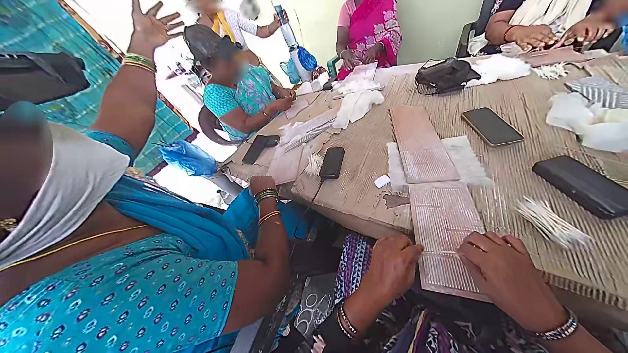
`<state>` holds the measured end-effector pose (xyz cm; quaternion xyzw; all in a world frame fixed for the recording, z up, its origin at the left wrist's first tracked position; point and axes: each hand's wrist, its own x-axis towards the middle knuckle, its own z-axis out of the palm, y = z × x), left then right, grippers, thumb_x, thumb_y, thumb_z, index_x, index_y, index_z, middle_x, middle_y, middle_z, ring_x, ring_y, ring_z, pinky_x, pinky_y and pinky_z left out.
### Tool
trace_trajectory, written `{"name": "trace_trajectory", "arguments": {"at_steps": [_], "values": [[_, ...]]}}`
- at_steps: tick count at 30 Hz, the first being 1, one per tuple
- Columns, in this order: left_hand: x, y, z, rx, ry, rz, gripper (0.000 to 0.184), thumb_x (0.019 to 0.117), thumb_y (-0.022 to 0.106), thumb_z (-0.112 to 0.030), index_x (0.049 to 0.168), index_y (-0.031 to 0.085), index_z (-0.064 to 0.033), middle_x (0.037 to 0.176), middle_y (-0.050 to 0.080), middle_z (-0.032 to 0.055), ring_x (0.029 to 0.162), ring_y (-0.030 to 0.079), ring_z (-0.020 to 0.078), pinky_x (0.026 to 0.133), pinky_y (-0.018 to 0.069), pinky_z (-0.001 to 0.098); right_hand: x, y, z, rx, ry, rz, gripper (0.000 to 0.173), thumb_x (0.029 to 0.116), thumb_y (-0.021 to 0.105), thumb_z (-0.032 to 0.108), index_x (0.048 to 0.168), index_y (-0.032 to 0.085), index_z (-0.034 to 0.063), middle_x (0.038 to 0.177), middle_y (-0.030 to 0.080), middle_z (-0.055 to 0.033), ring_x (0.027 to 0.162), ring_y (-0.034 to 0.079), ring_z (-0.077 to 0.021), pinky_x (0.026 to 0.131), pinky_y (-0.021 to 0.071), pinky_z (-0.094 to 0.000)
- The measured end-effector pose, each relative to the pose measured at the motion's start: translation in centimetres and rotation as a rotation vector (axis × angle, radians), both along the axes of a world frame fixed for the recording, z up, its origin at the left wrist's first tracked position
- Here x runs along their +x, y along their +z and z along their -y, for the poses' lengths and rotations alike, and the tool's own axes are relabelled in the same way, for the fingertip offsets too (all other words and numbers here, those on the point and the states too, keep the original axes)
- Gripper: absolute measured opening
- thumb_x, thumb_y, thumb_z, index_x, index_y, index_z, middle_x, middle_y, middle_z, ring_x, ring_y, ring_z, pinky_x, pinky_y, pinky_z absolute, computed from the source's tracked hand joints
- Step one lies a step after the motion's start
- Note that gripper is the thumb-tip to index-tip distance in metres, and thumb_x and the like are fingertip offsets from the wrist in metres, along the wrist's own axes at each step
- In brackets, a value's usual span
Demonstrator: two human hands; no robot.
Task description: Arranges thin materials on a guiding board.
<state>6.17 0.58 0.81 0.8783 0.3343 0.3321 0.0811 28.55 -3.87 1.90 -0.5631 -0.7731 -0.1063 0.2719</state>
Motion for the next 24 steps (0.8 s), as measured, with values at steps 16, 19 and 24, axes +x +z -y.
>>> {"name": "trace_trajectory", "arguments": {"at_steps": [16,19,24], "values": [[-2.9,-0.8,-1.6,-0.182,0.155,0.019,0.023,0.0972,0.057,-0.008,0.1,0.076,0.0034,0.089,0.073,0.0187,0.081,0.073,0.0327,0.074,0.0589,0.0488,11.9,4.7,1.8,-0.177,-0.498,-0.338,0.013,0.09,0.072,0.004,0.101,0.077,-0.0013,0.089,0.073,-0.0185,0.08,0.068,-0.0362,0.084,0.0471,-0.0647],[-2.8,-1.2,-1.5,-0.17,0.151,0.044,0.025,0.097,0.055,-0.01,0.1,0.077,0.0011,0.086,0.072,0.0162,0.077,0.072,0.0288,0.071,0.0579,0.0436,11.8,5.0,0.8,-0.143,-0.501,-0.316,0.007,0.0892,0.075,0.006,0.093,0.073,-0.0002,0.082,0.069,-0.0167,0.075,0.064,-0.0345,0.077,0.0458,-0.0617],[-2.8,-1.6,-1.5,-0.159,0.146,0.065,0.025,0.0972,0.055,-0.011,0.1,0.078,-0.0007,0.084,0.072,0.0145,0.076,0.071,0.0264,0.069,0.0575,0.0399,12.2,4.1,-1.7,-0.313,-0.605,-0.189,0.011,0.0936,0.07,0.01,0.094,0.075,0.0003,0.089,0.071,-0.0211,0.088,0.067,-0.0408,0.087,0.0431,-0.0649]]}}
